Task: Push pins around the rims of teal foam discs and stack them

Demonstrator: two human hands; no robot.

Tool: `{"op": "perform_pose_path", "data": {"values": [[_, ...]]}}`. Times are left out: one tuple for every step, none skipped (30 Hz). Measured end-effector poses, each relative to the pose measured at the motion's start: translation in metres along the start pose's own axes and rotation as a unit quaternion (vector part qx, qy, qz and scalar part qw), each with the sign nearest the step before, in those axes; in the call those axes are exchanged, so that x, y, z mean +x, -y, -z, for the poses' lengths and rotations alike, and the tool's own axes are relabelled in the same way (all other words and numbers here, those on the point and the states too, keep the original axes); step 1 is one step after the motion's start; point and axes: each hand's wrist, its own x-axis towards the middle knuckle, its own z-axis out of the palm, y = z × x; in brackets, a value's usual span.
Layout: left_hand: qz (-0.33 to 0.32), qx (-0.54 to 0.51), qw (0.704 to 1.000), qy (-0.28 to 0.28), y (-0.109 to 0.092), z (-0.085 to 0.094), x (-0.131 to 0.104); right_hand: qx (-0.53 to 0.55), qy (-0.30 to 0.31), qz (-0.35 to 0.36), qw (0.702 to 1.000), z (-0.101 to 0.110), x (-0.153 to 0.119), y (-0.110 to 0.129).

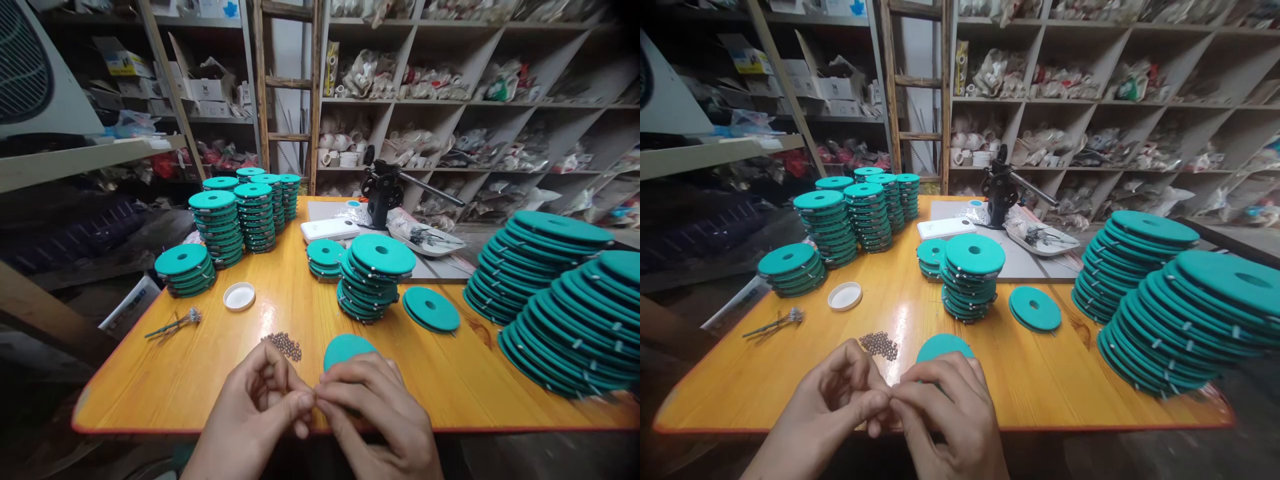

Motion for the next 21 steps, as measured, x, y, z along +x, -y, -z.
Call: {"op": "perform_pose_path", "data": {"values": [[-0.002, 0.009, 1.0, -0.002, 0.002, 0.0, 0.0, 0.006, 0.002, -0.006, 1.0, 0.0, -0.001, 0.0], [-0.017, 0.026, 1.0, -0.004, 0.004, 0.0, 0.0, 0.01, -0.001, -0.013, 1.0, 0.0, -0.001, -0.001], [-0.045, 0.055, 0.997, -0.004, 0.006, -0.001, 0.0, 0.015, -0.008, -0.025, 1.0, 0.0, -0.002, -0.001], [-0.081, 0.093, 0.992, 0.001, 0.009, -0.002, 0.0, 0.024, -0.023, -0.042, 0.999, 0.0, -0.003, -0.001], [-0.119, 0.138, 0.983, 0.01, 0.011, -0.004, 0.001, 0.035, -0.034, -0.063, 0.997, 0.001, -0.003, 0.0], [-0.15, 0.182, 0.971, 0.021, 0.013, -0.006, 0.001, 0.045, -0.037, -0.083, 0.995, 0.001, -0.004, 0.0], [-0.17, 0.222, 0.96, 0.031, 0.014, -0.008, 0.001, 0.053, -0.033, -0.101, 0.993, 0.002, -0.005, 0.0], [-0.18, 0.255, 0.95, 0.035, 0.015, -0.01, 0.002, 0.058, -0.025, -0.115, 0.991, 0.003, -0.005, 0.0], [-0.184, 0.28, 0.942, 0.034, 0.015, -0.012, 0.002, 0.062, -0.016, -0.122, 0.99, 0.004, -0.006, 0.0], [-0.19, 0.297, 0.935, 0.029, 0.015, -0.014, 0.003, 0.065, -0.008, -0.124, 0.99, 0.006, -0.006, 0.0], [-0.196, 0.309, 0.93, 0.023, 0.014, -0.016, 0.003, 0.067, -0.005, -0.125, 0.99, 0.007, -0.005, 0.0], [-0.202, 0.318, 0.926, 0.019, 0.014, -0.017, 0.004, 0.071, -0.008, -0.125, 0.99, 0.008, -0.005, -0.001], [-0.209, 0.324, 0.923, 0.016, 0.013, -0.017, 0.004, 0.074, -0.007, -0.128, 0.989, 0.009, -0.004, -0.001], [-0.218, 0.327, 0.919, 0.017, 0.013, -0.018, 0.005, 0.075, -0.002, -0.13, 0.989, 0.01, -0.004, -0.001], [-0.226, 0.331, 0.916, 0.018, 0.013, -0.017, 0.005, 0.073, 0.005, -0.134, 0.988, 0.011, -0.004, -0.002], [-0.234, 0.332, 0.914, 0.02, 0.013, -0.017, 0.006, 0.071, 0.013, -0.138, 0.988, 0.011, -0.004, -0.002], [-0.24, 0.333, 0.911, 0.023, 0.013, -0.016, 0.006, 0.07, 0.02, -0.141, 0.987, 0.012, -0.004, -0.002], [-0.245, 0.334, 0.91, 0.024, 0.014, -0.016, 0.007, 0.074, 0.024, -0.144, 0.987, 0.011, -0.005, -0.003], [-0.248, 0.336, 0.908, 0.024, 0.015, -0.016, 0.007, 0.081, 0.023, -0.146, 0.986, 0.011, -0.006, -0.004], [-0.249, 0.338, 0.907, 0.023, 0.015, -0.016, 0.007, 0.09, 0.018, -0.146, 0.985, 0.01, -0.007, -0.004], [-0.246, 0.341, 0.907, 0.022, 0.016, -0.016, 0.007, 0.099, 0.014, -0.147, 0.984, 0.009, -0.008, -0.005]]}}
